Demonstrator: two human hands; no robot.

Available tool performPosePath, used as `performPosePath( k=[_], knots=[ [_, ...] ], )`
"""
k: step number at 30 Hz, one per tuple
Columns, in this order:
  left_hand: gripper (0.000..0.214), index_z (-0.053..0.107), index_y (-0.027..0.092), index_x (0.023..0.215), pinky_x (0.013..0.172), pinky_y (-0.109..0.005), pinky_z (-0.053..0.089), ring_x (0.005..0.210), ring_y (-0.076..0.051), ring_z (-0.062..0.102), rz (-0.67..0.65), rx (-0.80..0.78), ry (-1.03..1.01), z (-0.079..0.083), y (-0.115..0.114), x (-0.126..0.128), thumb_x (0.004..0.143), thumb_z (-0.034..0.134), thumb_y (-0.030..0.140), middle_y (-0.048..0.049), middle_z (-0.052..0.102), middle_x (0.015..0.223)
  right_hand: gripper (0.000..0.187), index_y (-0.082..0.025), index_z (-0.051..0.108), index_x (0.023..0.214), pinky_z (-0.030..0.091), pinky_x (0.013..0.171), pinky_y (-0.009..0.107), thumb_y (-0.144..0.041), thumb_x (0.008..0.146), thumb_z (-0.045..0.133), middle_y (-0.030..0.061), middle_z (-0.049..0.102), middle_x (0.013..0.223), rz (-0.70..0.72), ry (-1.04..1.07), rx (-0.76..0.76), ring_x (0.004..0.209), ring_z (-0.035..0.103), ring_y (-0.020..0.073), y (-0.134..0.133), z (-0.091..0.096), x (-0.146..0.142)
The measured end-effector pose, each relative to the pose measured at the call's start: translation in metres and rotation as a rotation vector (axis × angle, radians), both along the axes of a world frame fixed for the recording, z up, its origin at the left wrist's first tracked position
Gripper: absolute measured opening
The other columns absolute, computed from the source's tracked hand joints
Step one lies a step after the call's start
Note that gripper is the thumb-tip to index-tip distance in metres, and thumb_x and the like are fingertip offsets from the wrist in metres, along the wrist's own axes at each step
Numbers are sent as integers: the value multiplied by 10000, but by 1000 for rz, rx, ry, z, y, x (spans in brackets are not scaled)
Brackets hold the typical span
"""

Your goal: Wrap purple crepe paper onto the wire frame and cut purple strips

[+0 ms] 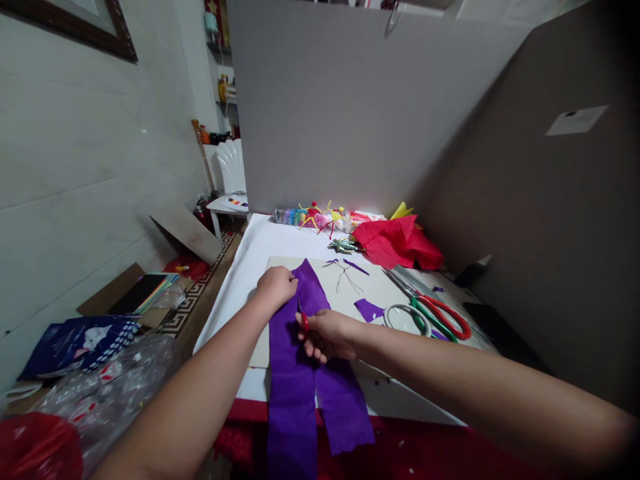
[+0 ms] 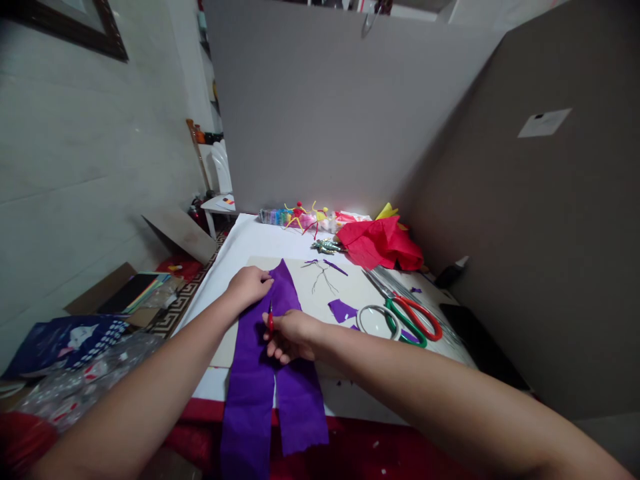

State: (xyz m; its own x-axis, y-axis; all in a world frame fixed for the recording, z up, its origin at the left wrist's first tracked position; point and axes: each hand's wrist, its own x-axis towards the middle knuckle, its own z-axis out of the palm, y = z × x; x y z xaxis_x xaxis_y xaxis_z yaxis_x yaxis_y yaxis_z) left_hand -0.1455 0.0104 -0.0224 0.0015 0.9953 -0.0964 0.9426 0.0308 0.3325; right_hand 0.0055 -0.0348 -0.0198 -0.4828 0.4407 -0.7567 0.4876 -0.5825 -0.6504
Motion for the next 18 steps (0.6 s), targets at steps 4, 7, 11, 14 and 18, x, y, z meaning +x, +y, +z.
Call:
performPosePath(
  k=[4, 7, 11, 14, 18],
  knots=[
    [261, 556, 184, 1105, 807, -383, 492, 966, -200, 578, -22, -28, 43, 5, -5, 3, 875, 523, 305, -74, 570, 1132, 454, -132, 536, 794, 406, 390, 192, -496, 931, 301, -21, 552, 542, 28, 25, -22, 382, 476, 70, -3, 1, 6],
    [255, 565, 174, 1084, 808, -388, 489, 954, -197, 583, -48, -51, 79, 8, -11, 8, 876, 521, 315, -73, 583, 1104, 460, -147, 497, 712, 409, 359, 185, -485, 933, 277, 1, 555, 446, 51, 48, -53, 330, 485, 91, -7, 2, 15],
    [240, 578, 178, 1060, 823, -391, 481, 964, -197, 579, -85, -86, 91, 11, -19, 13, 871, 528, 318, -72, 587, 1099, 446, -134, 525, 724, 423, 350, 175, -487, 917, 333, 13, 574, 444, 65, 68, -93, 327, 504, 94, -14, 1, 30],
    [242, 573, 178, 1071, 813, -385, 487, 957, -196, 581, -100, -95, 60, 13, -21, 12, 870, 531, 307, -72, 584, 1106, 443, -128, 538, 726, 431, 344, 177, -486, 910, 353, 18, 579, 442, 65, 77, -109, 332, 516, 98, -17, -1, 37],
    [243, 564, 191, 1092, 795, -366, 498, 952, -192, 583, -65, -49, -9, 12, -19, 7, 875, 526, 293, -71, 574, 1125, 442, -127, 543, 715, 432, 331, 178, -478, 910, 357, 25, 584, 441, 55, 88, -115, 334, 523, 103, -19, -2, 35]
  ],
)
